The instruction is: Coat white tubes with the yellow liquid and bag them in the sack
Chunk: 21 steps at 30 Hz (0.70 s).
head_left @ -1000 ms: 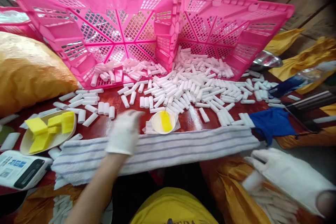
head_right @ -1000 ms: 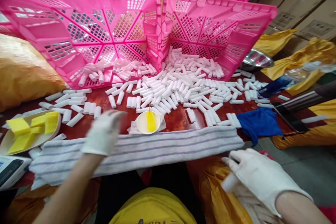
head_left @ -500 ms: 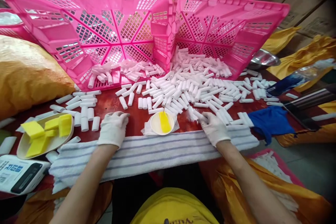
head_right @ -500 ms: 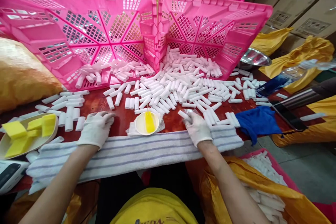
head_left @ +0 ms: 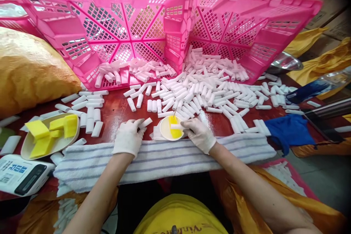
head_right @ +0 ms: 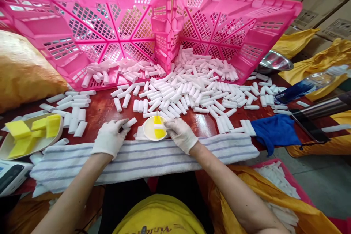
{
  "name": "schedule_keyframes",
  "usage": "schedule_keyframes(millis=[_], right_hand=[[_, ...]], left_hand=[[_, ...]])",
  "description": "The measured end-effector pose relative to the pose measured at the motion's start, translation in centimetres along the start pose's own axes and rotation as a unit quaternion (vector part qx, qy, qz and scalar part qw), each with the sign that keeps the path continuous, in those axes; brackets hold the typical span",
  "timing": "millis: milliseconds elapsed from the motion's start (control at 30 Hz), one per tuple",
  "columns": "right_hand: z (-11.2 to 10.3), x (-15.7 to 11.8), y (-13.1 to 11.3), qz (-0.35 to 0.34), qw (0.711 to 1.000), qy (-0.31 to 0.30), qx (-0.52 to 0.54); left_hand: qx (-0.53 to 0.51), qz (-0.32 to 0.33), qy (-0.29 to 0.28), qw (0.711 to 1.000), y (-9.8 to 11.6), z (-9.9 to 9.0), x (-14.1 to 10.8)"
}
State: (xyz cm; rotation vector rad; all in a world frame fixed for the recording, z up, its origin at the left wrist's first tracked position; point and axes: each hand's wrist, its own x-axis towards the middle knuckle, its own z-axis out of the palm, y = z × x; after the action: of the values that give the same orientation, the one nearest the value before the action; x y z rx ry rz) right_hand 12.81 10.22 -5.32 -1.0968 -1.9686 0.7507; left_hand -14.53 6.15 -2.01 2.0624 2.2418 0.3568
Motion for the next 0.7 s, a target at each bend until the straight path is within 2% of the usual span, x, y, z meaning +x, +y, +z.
schedule_keyframes(millis=[33,167,333,500,567,633,700], right_hand=[[0.0,-0.3,0.1,-0.009,1.0,0.001,-0.013],[-0.1,-0.7,-0.3,0.032,0.999,0.011,-0.003],[-0.3,-1.1,-0.4,-0.061,0.991,-0.015,-0.121],[0.1,-2.0,-0.4,-0.014,0.997,0.021,-0.068],[0.3,-2.2,-0.6,-0.03,0.997,0.03,-0.066],[0.4,-2.3,-0.8,-0.048,0.995,0.039,-0.08],[0.3,-2.4,-1.0,-0.041,0.995,0.033,-0.083]], left_hand=[[0.016,0.001,0.001,1.0,0.0,0.0,0.1],[0.035,0.023,0.011,0.999,0.9,0.0,0.7],[0.035,0.031,-0.03,0.998,2.1,-0.4,1.1],[0.012,-0.003,-0.014,1.0,2.1,-0.6,0.7],[-0.037,-0.026,-0.001,0.999,2.1,-0.5,0.4],[-0.15,-0.061,0.0,0.987,2.1,-0.2,-0.1],[-0.307,-0.093,-0.008,0.947,2.2,0.1,-0.6]])
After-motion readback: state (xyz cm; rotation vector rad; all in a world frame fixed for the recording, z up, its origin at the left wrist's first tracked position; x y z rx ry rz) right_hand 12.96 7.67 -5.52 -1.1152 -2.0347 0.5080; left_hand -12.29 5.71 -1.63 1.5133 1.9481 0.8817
